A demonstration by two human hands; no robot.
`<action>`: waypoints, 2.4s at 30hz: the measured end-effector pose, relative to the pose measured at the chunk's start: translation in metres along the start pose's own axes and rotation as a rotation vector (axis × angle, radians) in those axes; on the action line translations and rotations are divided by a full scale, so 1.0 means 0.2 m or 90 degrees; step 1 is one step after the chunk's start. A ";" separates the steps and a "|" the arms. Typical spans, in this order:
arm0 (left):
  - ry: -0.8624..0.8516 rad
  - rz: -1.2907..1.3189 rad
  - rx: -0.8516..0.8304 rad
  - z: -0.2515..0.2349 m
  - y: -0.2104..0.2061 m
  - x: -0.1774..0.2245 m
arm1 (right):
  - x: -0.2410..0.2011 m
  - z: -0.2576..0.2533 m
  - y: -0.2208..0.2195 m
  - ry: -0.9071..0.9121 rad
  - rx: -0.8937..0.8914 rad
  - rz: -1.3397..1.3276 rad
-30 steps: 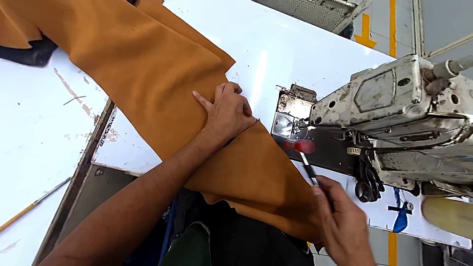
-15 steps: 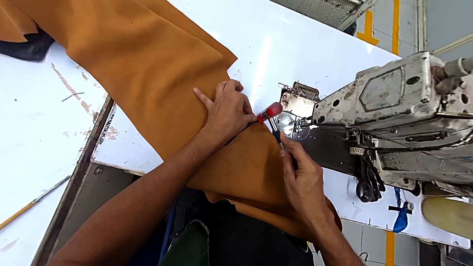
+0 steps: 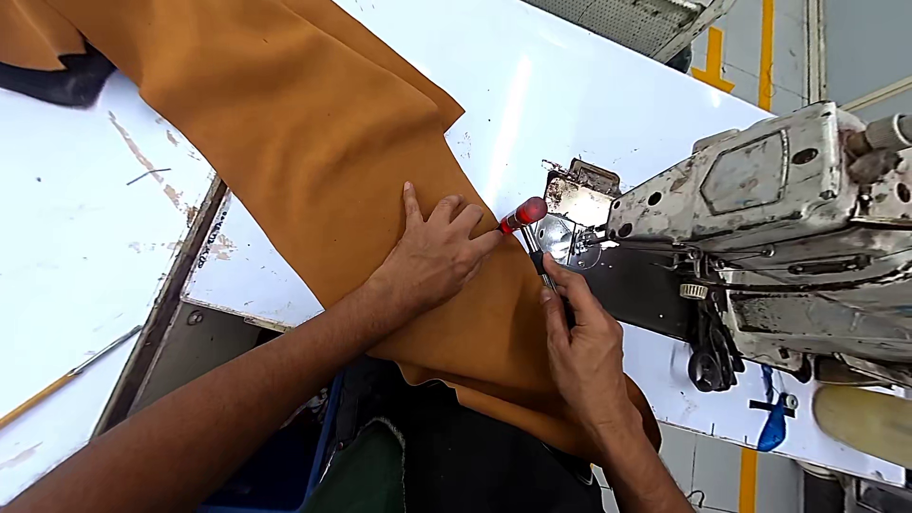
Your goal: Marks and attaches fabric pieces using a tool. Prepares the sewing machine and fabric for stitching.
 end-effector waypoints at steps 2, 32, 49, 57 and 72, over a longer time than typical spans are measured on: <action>0.022 0.027 -0.007 0.04 0.01 0.00 | 0.00 0.00 0.00 -0.004 -0.004 -0.008; 0.018 0.032 0.014 0.21 0.00 -0.07 | -0.07 0.08 0.00 0.093 0.012 -0.082; 0.031 0.020 0.010 0.38 0.03 -0.09 | -0.10 0.16 -0.06 0.120 0.010 -0.085; 0.018 0.031 -0.005 0.30 0.03 -0.10 | -0.10 0.07 -0.02 0.093 0.000 0.006; 0.063 -0.003 -0.055 0.38 0.09 -0.14 | -0.17 0.09 0.05 0.076 0.041 -0.128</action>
Point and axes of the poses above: each hand's wrist, its own z-axis away from the middle knuckle, its own y-axis out of the back of the hand, x = y × z, the point moved 1 cm from there along -z, towards the middle knuckle, and after that the axes turned 1 degree about y, right-handed, at the moved point
